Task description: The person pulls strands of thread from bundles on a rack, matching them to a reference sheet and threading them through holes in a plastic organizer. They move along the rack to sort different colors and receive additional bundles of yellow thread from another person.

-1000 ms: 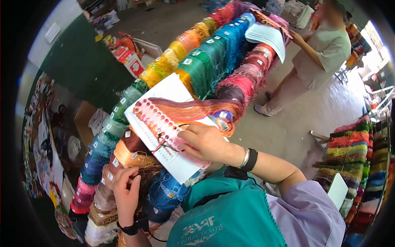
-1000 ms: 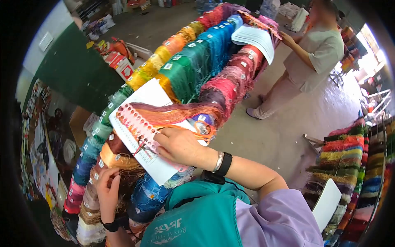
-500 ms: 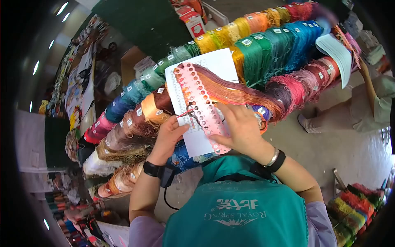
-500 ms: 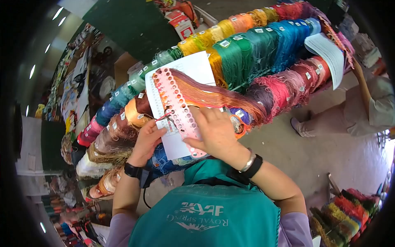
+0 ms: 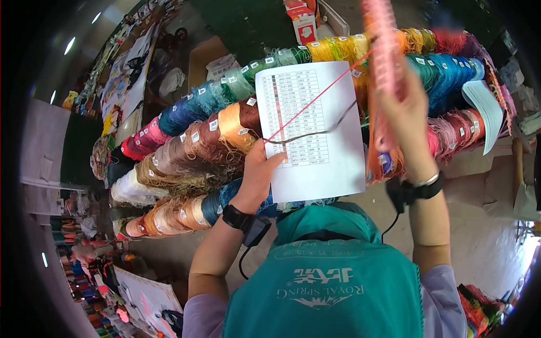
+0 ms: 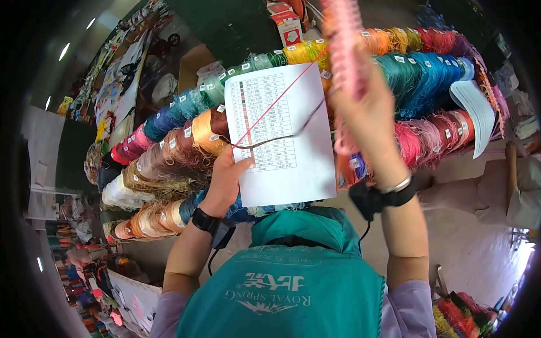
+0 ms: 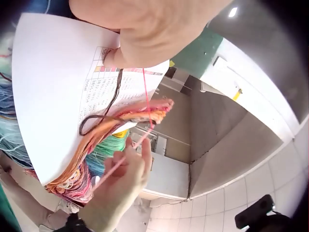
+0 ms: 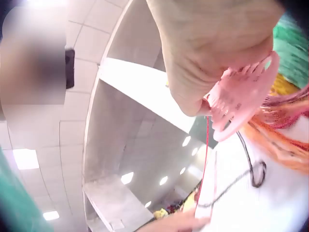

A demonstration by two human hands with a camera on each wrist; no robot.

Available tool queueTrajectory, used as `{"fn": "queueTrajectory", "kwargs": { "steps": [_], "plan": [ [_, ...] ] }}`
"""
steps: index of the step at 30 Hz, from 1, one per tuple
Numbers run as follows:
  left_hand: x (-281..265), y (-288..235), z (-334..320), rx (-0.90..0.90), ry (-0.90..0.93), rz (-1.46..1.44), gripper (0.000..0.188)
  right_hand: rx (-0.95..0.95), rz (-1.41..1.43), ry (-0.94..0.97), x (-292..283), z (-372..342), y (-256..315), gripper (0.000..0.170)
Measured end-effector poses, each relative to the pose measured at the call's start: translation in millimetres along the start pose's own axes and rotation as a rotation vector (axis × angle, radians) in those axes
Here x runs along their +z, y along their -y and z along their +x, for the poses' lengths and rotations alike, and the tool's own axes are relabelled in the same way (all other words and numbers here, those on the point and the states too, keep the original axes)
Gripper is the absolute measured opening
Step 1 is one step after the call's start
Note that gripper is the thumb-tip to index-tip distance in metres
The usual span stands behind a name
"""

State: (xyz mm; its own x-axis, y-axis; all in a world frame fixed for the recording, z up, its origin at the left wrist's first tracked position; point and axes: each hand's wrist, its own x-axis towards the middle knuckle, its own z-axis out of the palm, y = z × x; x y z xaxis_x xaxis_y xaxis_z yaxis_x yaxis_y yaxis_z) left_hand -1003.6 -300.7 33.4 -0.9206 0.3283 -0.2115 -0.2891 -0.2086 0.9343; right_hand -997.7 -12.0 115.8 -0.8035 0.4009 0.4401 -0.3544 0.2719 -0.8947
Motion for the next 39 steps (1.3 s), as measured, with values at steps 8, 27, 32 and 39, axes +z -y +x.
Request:
{"fn": "queueTrajectory", "kwargs": {
  "steps": [8,27,32,39],
  "plan": [
    [0.2,0.8,2.8,-0.005,0.022,-0.005,0.045,-0.217,0.092,-0.089,-67.4,90.8,35.7,0.053],
    [-7.7,13.7,10.5,-0.062,0.056,-0.096,0.041,-0.492,0.154,0.191,-20.8,164.3,160.8,0.026],
    [-4.5,10.6,9.9,-0.07,0.045,-0.094,0.039,-0.479,0.123,0.094,1.8,144.9,142.9,0.035],
    [1.9,11.2,12.8,-0.092,0.065,-0.13,0.038,-0.112,-0.229,0.3,-5.0,69.0,52.6,0.058]
  ]
}}
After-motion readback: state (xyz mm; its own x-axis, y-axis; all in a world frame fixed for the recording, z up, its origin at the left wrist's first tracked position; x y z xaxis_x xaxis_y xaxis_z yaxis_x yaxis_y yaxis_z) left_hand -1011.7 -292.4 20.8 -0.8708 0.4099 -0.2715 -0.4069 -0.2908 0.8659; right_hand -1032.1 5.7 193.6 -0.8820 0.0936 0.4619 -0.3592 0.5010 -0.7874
